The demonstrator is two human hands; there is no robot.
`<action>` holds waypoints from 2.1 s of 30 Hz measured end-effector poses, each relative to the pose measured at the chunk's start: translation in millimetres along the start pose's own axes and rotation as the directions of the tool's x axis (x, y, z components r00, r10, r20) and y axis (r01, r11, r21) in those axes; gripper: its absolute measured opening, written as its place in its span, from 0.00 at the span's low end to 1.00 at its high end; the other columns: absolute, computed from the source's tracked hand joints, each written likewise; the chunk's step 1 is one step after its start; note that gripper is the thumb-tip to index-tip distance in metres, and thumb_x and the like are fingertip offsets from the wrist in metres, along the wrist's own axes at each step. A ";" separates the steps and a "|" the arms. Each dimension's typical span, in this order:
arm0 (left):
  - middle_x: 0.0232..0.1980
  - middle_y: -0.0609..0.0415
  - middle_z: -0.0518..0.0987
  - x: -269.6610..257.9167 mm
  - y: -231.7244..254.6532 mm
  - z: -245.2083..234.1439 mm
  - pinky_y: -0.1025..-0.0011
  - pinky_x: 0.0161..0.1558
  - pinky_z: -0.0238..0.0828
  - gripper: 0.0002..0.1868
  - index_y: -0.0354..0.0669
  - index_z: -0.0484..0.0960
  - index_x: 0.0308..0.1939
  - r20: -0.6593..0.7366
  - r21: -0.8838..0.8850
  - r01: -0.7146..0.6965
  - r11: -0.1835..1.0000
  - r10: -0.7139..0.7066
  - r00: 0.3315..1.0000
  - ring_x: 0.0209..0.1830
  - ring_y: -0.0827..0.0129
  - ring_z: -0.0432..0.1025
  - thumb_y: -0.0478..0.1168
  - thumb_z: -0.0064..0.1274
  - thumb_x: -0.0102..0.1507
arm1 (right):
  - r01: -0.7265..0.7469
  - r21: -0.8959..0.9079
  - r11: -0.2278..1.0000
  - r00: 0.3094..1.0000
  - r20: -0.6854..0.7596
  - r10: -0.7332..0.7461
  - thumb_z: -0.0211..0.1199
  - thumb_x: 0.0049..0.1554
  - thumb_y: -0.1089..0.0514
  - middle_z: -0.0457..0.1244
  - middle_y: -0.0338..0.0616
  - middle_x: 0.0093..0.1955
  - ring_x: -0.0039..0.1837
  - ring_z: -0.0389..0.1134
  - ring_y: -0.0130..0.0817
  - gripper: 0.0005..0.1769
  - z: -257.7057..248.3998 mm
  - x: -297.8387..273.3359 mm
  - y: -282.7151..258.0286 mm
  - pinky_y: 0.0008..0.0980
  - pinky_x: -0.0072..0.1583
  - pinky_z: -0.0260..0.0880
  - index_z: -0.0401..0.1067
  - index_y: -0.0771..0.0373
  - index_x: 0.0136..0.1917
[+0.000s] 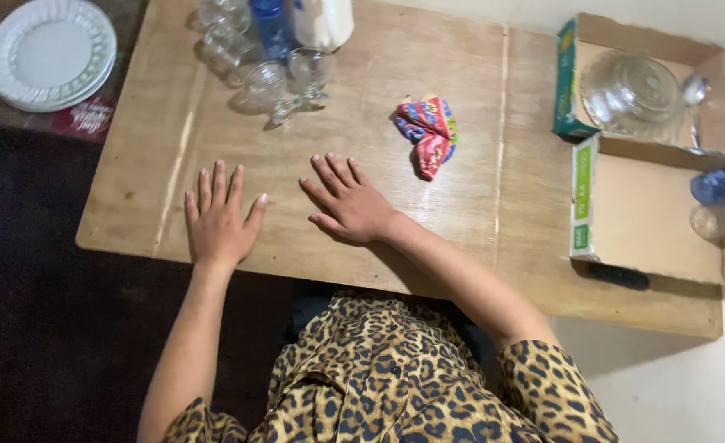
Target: The person wipes a glass with a cloth, places the glass into a cardboard box containing other items, and continues handling glassware on the table.
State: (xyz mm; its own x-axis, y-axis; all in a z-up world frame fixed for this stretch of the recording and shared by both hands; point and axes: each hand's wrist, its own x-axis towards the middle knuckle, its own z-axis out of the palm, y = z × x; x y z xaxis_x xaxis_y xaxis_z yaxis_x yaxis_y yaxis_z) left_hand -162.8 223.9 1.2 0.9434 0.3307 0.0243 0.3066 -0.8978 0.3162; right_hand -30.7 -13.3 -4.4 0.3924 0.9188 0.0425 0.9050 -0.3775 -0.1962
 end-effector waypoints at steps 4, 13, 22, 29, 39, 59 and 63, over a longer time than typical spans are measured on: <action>0.83 0.42 0.49 6.0 -19.9 -5.3 0.38 0.75 0.31 0.39 0.50 0.57 0.80 -0.009 -0.018 0.043 0.999 -0.044 0.999 0.83 0.46 0.40 0.68 0.28 0.73 | 0.034 0.020 0.999 0.999 0.024 -0.035 0.36 0.68 0.30 0.37 0.62 0.86 0.86 0.35 0.60 0.39 -4.7 17.8 -12.0 0.63 0.79 0.33 0.52 0.54 0.82; 0.84 0.43 0.45 33.6 -55.8 0.0 0.35 0.74 0.27 0.39 0.51 0.54 0.81 -0.032 -0.048 0.051 0.998 -0.053 0.998 0.84 0.46 0.35 0.68 0.29 0.73 | 0.067 0.043 0.997 0.998 -0.015 -0.067 0.39 0.67 0.30 0.37 0.61 0.86 0.86 0.36 0.57 0.41 7.1 62.5 -33.3 0.59 0.79 0.32 0.48 0.53 0.84; 0.83 0.42 0.45 95.3 -80.5 5.8 0.38 0.74 0.27 0.40 0.47 0.52 0.81 -0.059 0.120 -0.019 0.993 0.027 0.998 0.82 0.49 0.35 0.67 0.25 0.72 | 0.160 -0.017 0.987 0.970 -0.185 -0.160 0.54 0.66 0.45 0.43 0.66 0.83 0.84 0.44 0.58 0.38 -1.6 100.0 -41.4 0.59 0.80 0.42 0.49 0.67 0.81; 0.77 0.36 0.61 146.4 -70.4 -12.1 0.43 0.70 0.55 0.34 0.37 0.60 0.76 -0.343 0.041 -0.269 0.962 0.267 0.901 0.75 0.38 0.57 0.39 0.53 0.68 | 0.043 -0.235 0.971 0.995 -0.081 -0.064 0.50 0.73 0.44 0.32 0.56 0.87 0.87 0.31 0.47 0.37 -13.0 149.4 12.4 0.54 0.82 0.24 0.39 0.55 0.86; 0.66 0.35 0.75 218.1 -61.7 -3.6 0.56 0.59 0.69 0.27 0.35 0.63 0.73 -0.549 -0.343 -0.373 0.862 0.138 0.824 0.62 0.41 0.72 0.40 0.50 0.73 | -0.002 -0.198 0.980 0.931 -0.357 -0.070 0.61 0.63 0.47 0.45 0.54 0.84 0.83 0.52 0.47 0.38 -55.3 152.8 35.0 0.46 0.75 0.54 0.52 0.58 0.81; 0.66 0.50 0.69 320.4 -68.6 2.0 0.45 0.64 0.65 0.25 0.56 0.75 0.69 -0.417 -0.375 -0.247 0.893 0.076 0.906 0.69 0.49 0.66 0.43 0.60 0.66 | 0.134 -0.082 0.988 0.801 -0.578 -0.157 0.63 0.60 0.52 0.60 0.58 0.74 0.75 0.62 0.51 0.30 -81.9 214.8 70.5 0.44 0.67 0.65 0.66 0.62 0.73; 0.60 0.46 0.75 330.5 -74.9 7.2 0.51 0.61 0.69 0.23 0.56 0.80 0.63 -0.484 -0.332 -0.319 0.888 0.131 0.866 0.64 0.47 0.71 0.41 0.62 0.63 | 0.173 -0.018 0.985 0.788 -0.598 -0.149 0.64 0.61 0.55 0.61 0.60 0.72 0.75 0.62 0.54 0.29 -90.8 228.5 68.5 0.45 0.68 0.65 0.66 0.65 0.73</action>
State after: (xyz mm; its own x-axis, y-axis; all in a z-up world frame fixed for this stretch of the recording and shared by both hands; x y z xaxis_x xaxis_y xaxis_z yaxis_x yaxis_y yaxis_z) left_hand 126.9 398.3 -21.2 0.7955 0.3097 0.5209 -0.0712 -0.8059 0.5878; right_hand 135.9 160.4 80.8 0.2723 0.7110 0.6483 0.9620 -0.2152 -0.1681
